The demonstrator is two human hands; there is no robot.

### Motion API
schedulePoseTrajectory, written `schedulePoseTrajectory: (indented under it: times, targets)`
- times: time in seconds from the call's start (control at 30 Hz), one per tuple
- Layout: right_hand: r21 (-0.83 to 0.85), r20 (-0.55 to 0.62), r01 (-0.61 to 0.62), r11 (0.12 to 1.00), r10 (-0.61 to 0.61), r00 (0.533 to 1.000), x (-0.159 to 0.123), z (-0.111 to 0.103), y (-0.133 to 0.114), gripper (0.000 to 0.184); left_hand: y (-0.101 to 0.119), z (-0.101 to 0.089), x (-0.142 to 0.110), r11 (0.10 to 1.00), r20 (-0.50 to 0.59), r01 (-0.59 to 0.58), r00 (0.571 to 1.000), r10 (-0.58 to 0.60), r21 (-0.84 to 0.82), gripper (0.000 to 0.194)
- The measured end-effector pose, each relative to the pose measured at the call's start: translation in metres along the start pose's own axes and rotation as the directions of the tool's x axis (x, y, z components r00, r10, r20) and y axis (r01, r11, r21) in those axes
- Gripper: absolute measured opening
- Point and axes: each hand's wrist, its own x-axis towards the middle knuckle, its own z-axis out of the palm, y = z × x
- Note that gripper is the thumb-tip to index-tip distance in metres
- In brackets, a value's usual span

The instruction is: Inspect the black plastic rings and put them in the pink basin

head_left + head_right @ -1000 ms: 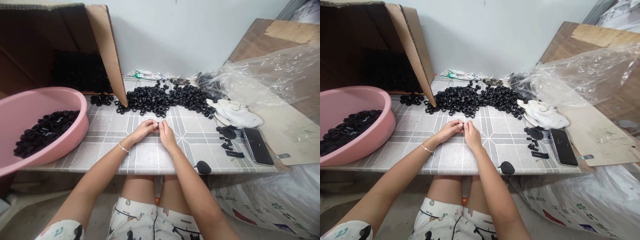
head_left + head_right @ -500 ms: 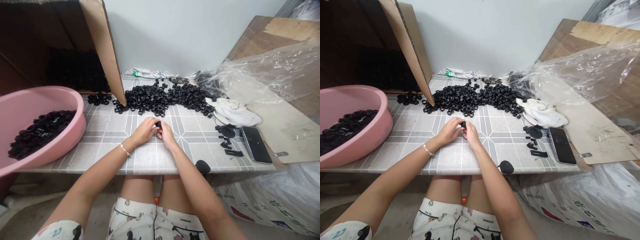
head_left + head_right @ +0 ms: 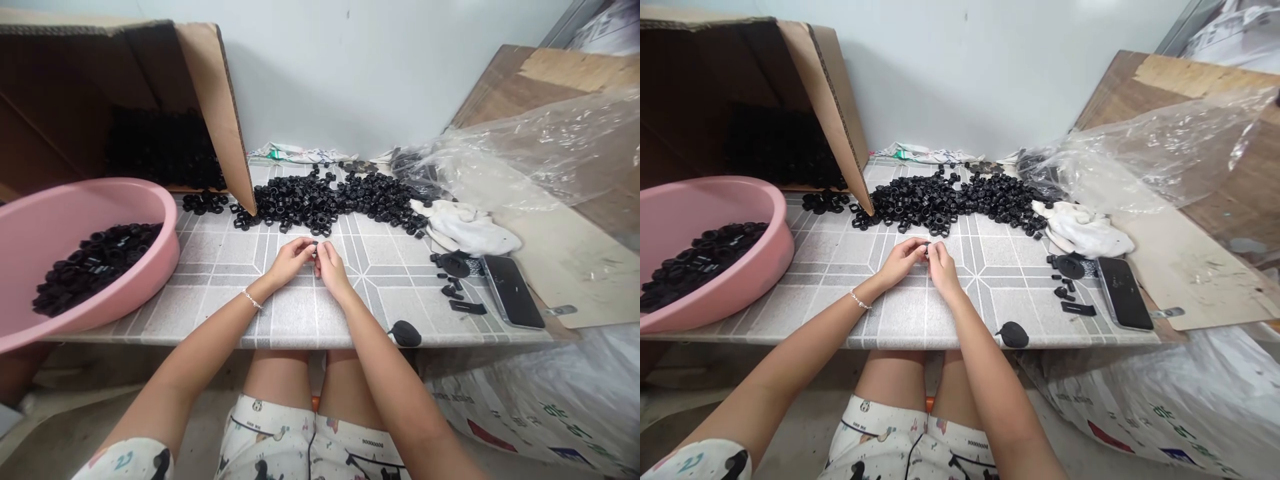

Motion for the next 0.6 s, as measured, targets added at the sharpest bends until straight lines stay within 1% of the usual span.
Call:
schedulePoseTrajectory:
  times: [0.1, 0.17, 0.3, 0.43, 0.5, 0.53, 0.57, 0.6]
  targets:
    - [-0.046, 0.017, 0.004, 0.999, -0.004, 1.000, -0.002, 0.000, 0.002, 0.047, -0.004, 0.000, 0.001, 1.000, 0.032, -0.010, 0.999, 0.009, 0.005, 0.036]
    - [-0.028, 0.038, -0.001, 1.000, 0.002, 0.999, -0.002, 0.000, 0.002, 0.046, -0.008, 0.000, 0.002, 0.999, 0.017, -0.035, 0.999, 0.034, 0.040, 0.034]
    - [0.028, 0.069, -0.004, 1.000, 0.002, 0.998, -0.001, -0.001, 0.003, 0.045, -0.013, 0.002, -0.002, 0.969, -0.027, -0.155, 0.986, 0.163, 0.191, 0.026]
    - [0.104, 0.104, -0.008, 0.995, -0.003, 0.995, -0.001, -0.002, -0.001, 0.044, -0.008, 0.006, -0.006, 0.913, -0.025, -0.272, 0.956, 0.293, 0.304, 0.026]
    - [0.156, 0.115, -0.016, 0.988, -0.002, 0.993, 0.000, -0.002, -0.004, 0.043, -0.002, 0.004, -0.003, 0.907, -0.033, -0.298, 0.946, 0.322, 0.296, 0.027]
    - [0.181, 0.123, -0.026, 0.983, 0.004, 0.992, 0.001, -0.001, -0.005, 0.044, 0.001, 0.000, 0.000, 0.915, -0.053, -0.305, 0.943, 0.330, 0.265, 0.027]
    - [0.203, 0.134, -0.040, 0.978, 0.012, 0.991, 0.001, -0.002, -0.005, 0.046, 0.005, -0.006, 0.005, 0.925, -0.091, -0.311, 0.937, 0.337, 0.218, 0.028]
    - [0.221, 0.148, -0.055, 0.974, 0.022, 0.989, 0.002, -0.002, -0.006, 0.048, 0.009, -0.016, 0.009, 0.935, -0.155, -0.320, 0.927, 0.342, 0.153, 0.028]
